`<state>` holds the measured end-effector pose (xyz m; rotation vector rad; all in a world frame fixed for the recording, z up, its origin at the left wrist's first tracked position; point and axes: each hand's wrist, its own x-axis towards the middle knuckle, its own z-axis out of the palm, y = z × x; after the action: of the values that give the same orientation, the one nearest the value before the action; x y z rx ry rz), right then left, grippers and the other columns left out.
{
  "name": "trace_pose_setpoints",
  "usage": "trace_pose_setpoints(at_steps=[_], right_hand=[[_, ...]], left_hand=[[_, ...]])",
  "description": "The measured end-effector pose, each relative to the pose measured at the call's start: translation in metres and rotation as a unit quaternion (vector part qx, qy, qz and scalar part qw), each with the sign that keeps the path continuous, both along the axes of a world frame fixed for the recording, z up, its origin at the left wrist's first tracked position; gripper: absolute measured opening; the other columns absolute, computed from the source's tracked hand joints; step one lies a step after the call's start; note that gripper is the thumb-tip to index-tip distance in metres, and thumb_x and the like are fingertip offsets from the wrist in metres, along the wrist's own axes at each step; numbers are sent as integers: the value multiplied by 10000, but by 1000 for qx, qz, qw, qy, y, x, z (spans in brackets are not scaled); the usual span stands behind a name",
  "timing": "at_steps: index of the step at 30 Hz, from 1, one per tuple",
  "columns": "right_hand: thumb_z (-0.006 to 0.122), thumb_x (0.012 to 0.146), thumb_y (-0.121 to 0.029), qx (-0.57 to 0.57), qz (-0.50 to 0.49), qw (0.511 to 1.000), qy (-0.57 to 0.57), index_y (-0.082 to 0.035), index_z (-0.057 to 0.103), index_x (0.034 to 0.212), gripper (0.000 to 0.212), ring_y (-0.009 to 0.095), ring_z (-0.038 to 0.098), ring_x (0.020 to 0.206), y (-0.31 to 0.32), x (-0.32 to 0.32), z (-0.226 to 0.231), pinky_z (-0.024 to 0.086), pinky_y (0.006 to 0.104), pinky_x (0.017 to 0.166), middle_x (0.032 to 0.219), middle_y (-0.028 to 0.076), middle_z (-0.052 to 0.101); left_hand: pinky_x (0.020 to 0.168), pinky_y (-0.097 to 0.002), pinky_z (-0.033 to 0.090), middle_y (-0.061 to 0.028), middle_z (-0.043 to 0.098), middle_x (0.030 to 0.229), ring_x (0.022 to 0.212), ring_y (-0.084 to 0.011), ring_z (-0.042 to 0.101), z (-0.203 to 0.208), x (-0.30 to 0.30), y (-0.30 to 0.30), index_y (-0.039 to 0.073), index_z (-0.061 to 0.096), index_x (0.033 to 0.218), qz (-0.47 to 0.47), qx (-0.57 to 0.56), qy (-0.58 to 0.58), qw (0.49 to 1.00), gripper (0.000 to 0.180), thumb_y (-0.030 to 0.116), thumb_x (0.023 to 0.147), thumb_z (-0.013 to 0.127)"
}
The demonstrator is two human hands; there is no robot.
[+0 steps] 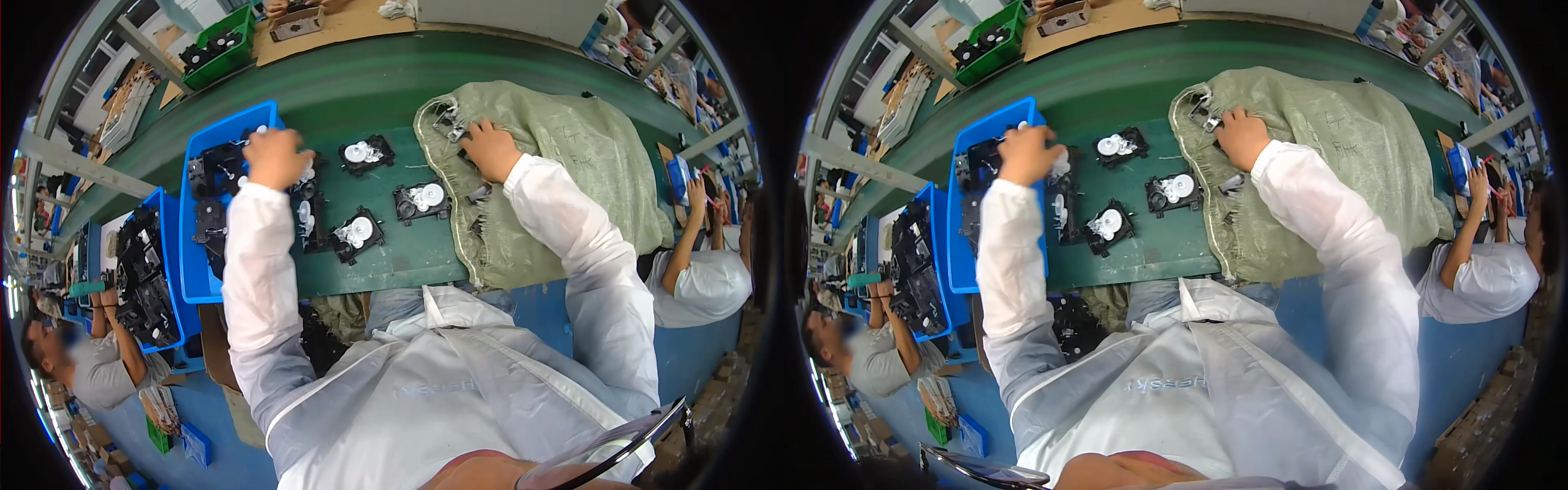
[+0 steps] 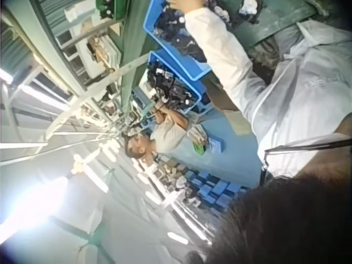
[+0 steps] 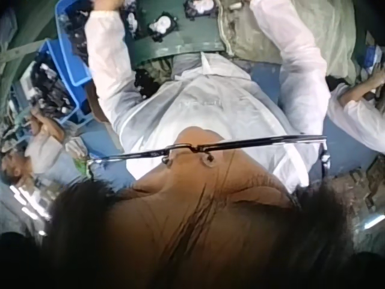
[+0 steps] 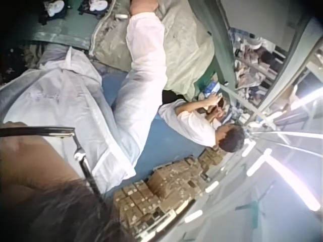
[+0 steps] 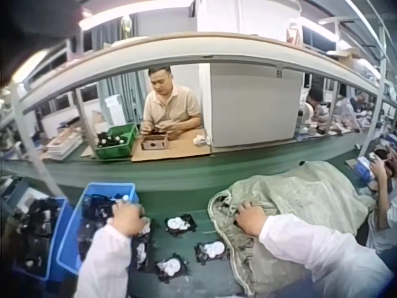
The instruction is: Assemble black plastic components on a factory assembly line.
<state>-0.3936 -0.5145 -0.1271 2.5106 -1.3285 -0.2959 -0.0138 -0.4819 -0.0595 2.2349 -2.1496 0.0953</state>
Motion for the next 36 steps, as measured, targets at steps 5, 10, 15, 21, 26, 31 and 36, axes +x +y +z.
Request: trace_pose_setpoints(at_steps=[5,10,15,21,26,31,36], right_hand=[[691,783,-188,12,45,993,113,-109,733,1025,258,296,512,1177,-16,0,-7,437,397,954,1191,89,599],[726,776,-213,100,106,989,13,-94,735,977,233,289,591,1094,-25,-5,3,414,429,975,1025,96,694],[716,839,-184,206,97,913,-339,-17,672,1017,248,281,677,849,-15,-1,47,510,397,770,928,130,709],[706,882,-147,303,-57,596,-741,-27,686,1050,207,105,594,878,45,-13,83,466,272,802,900,26,666],[690,870,-135,-141,-82,868,-468,4,709,972,173,209,600,1024,103,-45,99,450,315,922,1182,148,606],[654,915,-127,-190,-172,756,-602,-22,633,1084,200,178,599,1024,150,-95,106,490,302,859,1186,133,601],[655,963,-184,-44,-68,357,-931,-64,456,1293,404,151,622,917,148,-93,59,541,304,825,1098,98,618]], left_hand=[[988,-506,338,-128,580,1179,1201,-386,433,-42,-25,-12,158,739,1048,-26,68,12,997,419,312,674,849],[979,-491,339,-136,546,1193,1178,-395,413,-54,-45,-14,144,772,897,-52,16,-31,998,313,271,630,875],[962,-493,355,-126,558,1175,1165,-389,427,-81,-44,-22,134,777,829,-33,1,2,999,184,221,674,825],[939,-493,342,-109,578,1136,1119,-381,448,-82,-49,-23,110,777,827,-90,-53,47,993,123,147,712,756],[944,-490,343,-58,567,1084,1102,-334,456,-46,-54,-22,104,763,785,-159,-171,107,967,72,136,723,780],[893,-456,366,-68,601,1022,1002,-310,541,-2,-64,-9,64,683,874,-197,-248,157,935,63,110,832,691],[758,-293,520,-122,695,862,781,-185,673,33,-100,22,-27,654,945,-169,-283,411,850,102,74,931,647]])
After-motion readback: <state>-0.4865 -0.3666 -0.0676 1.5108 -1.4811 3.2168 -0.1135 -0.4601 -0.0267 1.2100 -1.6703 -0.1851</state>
